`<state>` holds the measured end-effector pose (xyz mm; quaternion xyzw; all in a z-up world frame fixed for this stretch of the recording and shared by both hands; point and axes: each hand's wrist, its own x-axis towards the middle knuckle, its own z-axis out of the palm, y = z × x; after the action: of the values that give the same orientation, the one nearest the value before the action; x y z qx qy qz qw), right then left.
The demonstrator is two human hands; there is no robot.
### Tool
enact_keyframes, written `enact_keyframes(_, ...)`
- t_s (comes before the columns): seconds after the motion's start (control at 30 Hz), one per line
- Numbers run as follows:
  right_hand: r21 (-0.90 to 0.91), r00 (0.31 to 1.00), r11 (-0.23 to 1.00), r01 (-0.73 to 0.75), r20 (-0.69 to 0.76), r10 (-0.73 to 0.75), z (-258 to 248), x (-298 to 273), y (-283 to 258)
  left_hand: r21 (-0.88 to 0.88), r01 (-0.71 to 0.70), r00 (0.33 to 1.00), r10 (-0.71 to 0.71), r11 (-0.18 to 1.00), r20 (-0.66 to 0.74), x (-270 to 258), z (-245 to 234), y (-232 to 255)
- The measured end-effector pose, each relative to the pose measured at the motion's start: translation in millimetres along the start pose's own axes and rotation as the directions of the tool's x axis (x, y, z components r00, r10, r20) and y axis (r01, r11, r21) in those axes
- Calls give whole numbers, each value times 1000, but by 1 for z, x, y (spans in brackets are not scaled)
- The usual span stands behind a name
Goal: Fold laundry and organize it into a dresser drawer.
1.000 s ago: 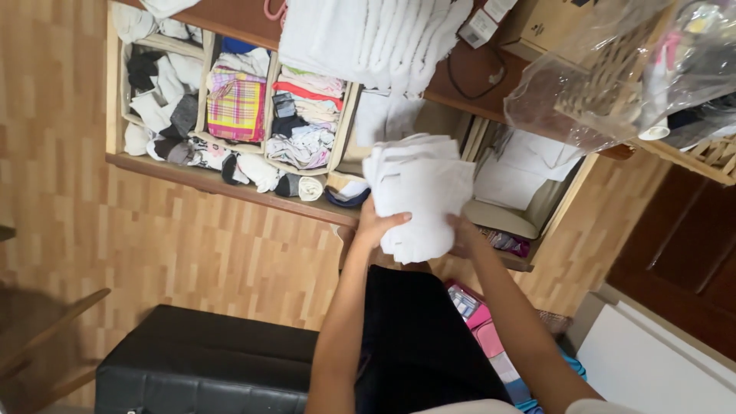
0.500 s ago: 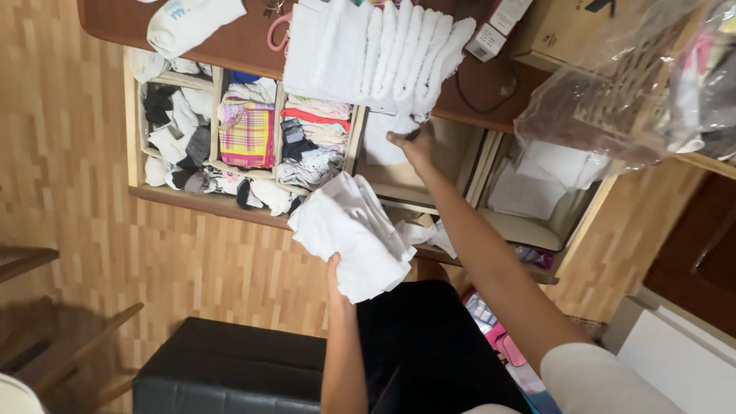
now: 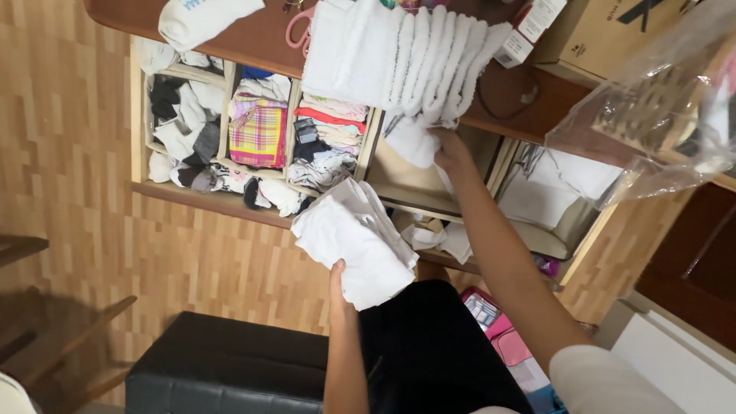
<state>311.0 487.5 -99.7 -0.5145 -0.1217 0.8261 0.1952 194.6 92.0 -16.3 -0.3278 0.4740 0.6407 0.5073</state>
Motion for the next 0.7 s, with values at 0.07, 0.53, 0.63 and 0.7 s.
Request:
enact_keyframes(0.07,-21,1000,1000,14,-24,-15,4,4,-2,6,7,1000,-7,1000,25,8,-4,-3)
enact_keyframes(0.53,-179,975,976,120,-165,-150,21,-1,-16,72,-29,953,6,997,302,45,-6,-43)
enact_keyframes(0.63,-218,962,966,140,-202,-185,2,-16,-17,2,122,949,-117,993,292,53,18,-77)
enact_keyframes(0.7,-244,952,957,155,-221,-211,-28,-26,-14,-105,-26,961,54,994,272,42,75,-87)
